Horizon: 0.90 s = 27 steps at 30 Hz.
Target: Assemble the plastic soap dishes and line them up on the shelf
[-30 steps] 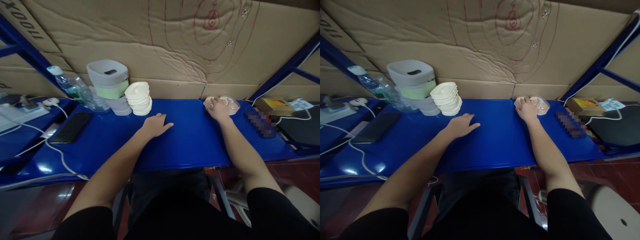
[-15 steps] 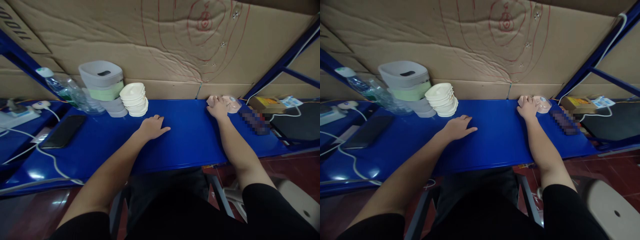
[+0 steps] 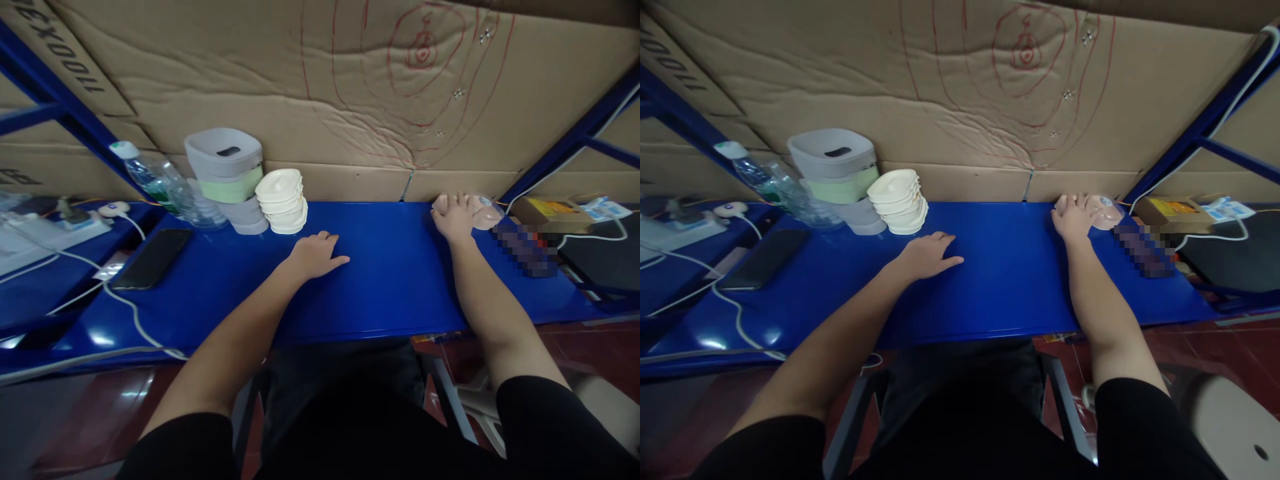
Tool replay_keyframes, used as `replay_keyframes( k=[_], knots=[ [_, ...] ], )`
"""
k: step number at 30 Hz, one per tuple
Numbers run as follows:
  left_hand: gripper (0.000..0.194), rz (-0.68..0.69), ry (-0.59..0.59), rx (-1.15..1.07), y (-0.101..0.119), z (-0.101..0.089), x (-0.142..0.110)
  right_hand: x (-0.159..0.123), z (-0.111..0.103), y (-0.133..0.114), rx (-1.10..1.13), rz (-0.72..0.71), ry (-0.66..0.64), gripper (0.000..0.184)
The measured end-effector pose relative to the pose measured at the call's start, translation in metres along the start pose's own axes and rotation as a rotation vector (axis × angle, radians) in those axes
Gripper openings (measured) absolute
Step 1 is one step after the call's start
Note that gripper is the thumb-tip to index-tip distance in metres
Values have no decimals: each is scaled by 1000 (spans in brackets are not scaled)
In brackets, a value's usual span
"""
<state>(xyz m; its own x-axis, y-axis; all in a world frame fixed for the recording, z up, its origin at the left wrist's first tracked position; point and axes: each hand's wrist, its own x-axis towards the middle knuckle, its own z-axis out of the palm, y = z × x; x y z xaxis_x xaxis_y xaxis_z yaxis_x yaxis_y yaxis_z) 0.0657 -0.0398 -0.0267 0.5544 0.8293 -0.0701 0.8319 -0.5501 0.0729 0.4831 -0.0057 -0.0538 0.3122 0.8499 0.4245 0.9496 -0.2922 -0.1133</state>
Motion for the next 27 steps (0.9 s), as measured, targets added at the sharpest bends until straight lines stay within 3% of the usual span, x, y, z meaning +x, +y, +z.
replay_keyframes(
  k=[4, 7, 10, 16, 27],
  knots=[
    [58, -79, 222, -146, -12, -8, 4, -6, -5, -25, 102, -91, 74, 68],
    [49, -270, 487, -269, -29, -20, 6, -15, -6, -49, 167, -234, 33, 63],
    [48, -446, 647, -291, -51, -30, 5, -25, -5, -66, 207, -363, -38, 60],
    [55, -561, 656, -277, -80, -30, 6, -31, 3, -71, 268, -456, -98, 63],
    [46, -519, 646, -287, -83, -30, 5, -26, 12, -63, 328, -427, -128, 63]
  ],
)
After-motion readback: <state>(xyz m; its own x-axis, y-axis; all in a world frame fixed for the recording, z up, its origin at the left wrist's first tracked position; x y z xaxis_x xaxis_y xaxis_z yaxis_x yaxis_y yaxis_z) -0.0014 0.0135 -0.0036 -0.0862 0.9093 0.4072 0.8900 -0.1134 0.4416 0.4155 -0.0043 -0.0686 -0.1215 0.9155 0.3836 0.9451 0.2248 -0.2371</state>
